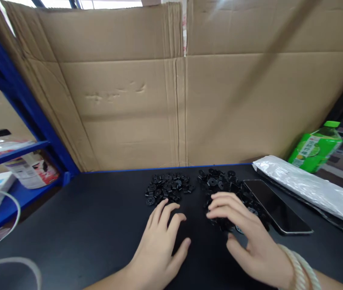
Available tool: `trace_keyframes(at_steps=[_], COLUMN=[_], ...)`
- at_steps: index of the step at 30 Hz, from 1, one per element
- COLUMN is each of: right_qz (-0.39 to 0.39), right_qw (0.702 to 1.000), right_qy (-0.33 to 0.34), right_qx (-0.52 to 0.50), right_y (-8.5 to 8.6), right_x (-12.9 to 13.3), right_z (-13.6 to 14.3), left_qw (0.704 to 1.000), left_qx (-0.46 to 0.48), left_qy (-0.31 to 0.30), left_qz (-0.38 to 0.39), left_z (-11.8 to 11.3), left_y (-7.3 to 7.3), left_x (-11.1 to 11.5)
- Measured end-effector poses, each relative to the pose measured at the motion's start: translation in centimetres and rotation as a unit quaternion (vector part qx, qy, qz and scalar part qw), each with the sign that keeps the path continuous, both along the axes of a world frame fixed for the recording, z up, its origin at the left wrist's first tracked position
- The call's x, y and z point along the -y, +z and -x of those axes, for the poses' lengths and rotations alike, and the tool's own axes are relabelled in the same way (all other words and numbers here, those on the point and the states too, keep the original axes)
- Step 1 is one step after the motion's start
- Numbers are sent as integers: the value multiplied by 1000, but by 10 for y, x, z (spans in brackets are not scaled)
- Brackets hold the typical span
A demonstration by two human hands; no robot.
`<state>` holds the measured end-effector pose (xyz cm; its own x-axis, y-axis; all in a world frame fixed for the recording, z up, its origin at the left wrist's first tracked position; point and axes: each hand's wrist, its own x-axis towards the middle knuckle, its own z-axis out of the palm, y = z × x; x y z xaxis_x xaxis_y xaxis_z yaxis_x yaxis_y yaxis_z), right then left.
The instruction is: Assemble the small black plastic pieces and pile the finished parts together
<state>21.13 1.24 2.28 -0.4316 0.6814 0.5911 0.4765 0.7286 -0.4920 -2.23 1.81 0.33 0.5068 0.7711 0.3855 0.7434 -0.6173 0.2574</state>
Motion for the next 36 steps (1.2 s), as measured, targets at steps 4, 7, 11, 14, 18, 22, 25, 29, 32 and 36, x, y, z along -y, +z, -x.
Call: trace_keyframes(at_steps=[4, 7, 11, 14, 18, 22, 25, 29, 32, 36], right_qz=[27, 27, 27, 38, 113, 307, 475, 518, 536, 609], right_qw=[998, 997, 997, 995, 991, 942, 852, 809, 788, 723], right_qy=[58, 67, 73, 87, 73, 63, 116, 156, 181, 233], right_qx=[6, 9, 5, 0, -14, -116, -189, -229, -243, -228], right_y=[-5, -4, -5, -7, -8, -13, -20, -29, -31, -30], right_x=[9, 10, 9, 10, 12, 14, 17, 15, 9, 2], right_z=[12, 16, 17, 15, 15, 27, 40, 47, 44, 38], left_qw=[999, 995, 993, 991, 975, 938, 926, 908, 885, 863], left_qx=[7, 43, 80, 107, 182, 337, 367, 369, 398, 417], left_qy=[40, 75, 77, 74, 97, 44, -47, -114, -146, -180], left_qz=[-24, -45, -43, -43, -85, -68, 79, 162, 192, 223], left_z=[22, 41, 52, 54, 50, 27, 3, -12, -10, -7], left_y=[5, 2, -6, -7, 2, 10, 8, 2, 1, 2], left_x=[-16, -36, -58, -63, -54, -21, 6, 21, 21, 19])
